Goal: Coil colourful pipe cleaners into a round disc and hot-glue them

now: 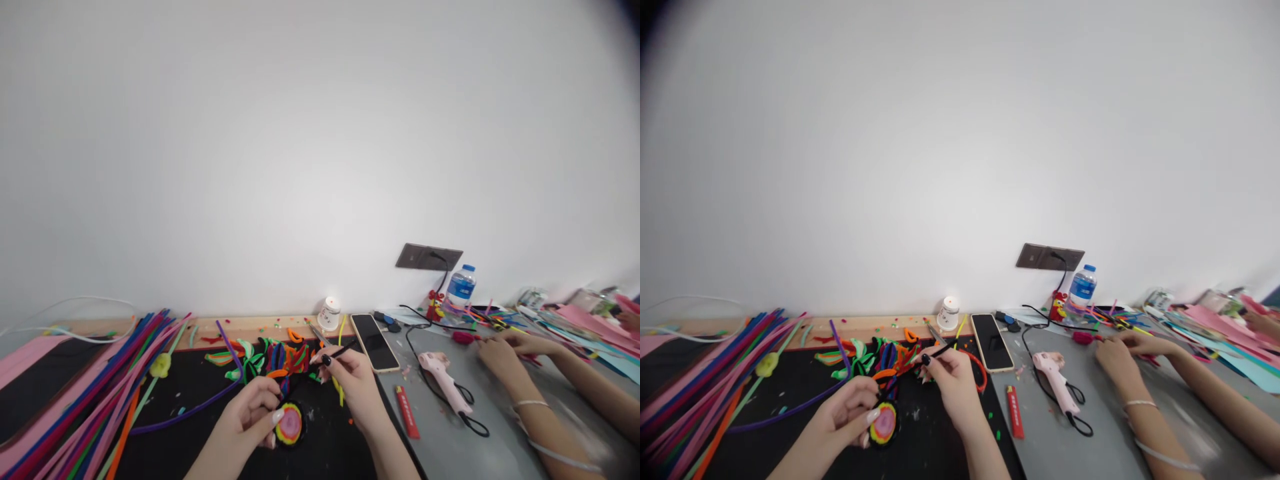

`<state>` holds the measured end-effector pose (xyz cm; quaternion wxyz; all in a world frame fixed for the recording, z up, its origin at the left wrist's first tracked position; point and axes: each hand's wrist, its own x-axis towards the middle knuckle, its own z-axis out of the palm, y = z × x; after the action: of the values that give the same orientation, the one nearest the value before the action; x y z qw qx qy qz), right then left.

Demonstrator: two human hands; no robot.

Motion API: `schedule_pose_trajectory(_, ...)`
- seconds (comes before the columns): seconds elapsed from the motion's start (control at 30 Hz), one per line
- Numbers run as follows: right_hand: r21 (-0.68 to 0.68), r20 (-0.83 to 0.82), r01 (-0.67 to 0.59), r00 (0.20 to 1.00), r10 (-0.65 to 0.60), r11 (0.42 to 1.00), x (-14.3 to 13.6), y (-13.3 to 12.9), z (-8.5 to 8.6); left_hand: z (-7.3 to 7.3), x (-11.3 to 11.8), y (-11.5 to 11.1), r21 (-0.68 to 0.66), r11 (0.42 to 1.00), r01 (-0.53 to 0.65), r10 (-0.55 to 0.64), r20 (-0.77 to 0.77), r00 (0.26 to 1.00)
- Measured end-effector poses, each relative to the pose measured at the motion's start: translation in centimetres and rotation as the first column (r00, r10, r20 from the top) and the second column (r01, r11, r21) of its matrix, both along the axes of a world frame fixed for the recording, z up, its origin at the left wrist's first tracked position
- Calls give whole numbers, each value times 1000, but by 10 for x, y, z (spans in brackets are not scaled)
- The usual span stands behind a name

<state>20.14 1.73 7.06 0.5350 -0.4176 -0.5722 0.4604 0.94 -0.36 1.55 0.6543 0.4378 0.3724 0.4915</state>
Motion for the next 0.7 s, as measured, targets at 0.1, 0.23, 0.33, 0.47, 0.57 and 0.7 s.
schedule_pose_trajectory(0.1, -14, -61, 57, 997, -57, 998, 3, -2, -8, -1, -2, 1, 15, 999, -53, 52, 9, 999)
schedule_pose_trajectory(0.23, -27, -136, 28, 990, -32, 999, 4, -5, -14, -4, -5, 3, 22, 999, -45, 45, 8, 999)
schedule_pose_trajectory(0.33, -15, -144, 10, 990, -12, 1000, 4, -6, -16, -5, -6, 4, 25, 998, -56, 56, -7, 998)
schedule_pose_trajectory(0.47, -5, -123, 4, 992, -4, 1000, 4, -7, -20, -5, -7, 5, 16, 997, -71, 71, -15, 997)
schedule_pose_trajectory(0.57, 14, -153, -18, 988, 20, 1000, 5, -6, -26, -7, -8, 5, 4, 997, -76, 76, -5, 997)
schedule_pose_trajectory(0.7, 23, -195, -31, 980, 35, 999, 5, -4, -32, -9, -9, 5, 19, 997, -72, 72, -2, 997)
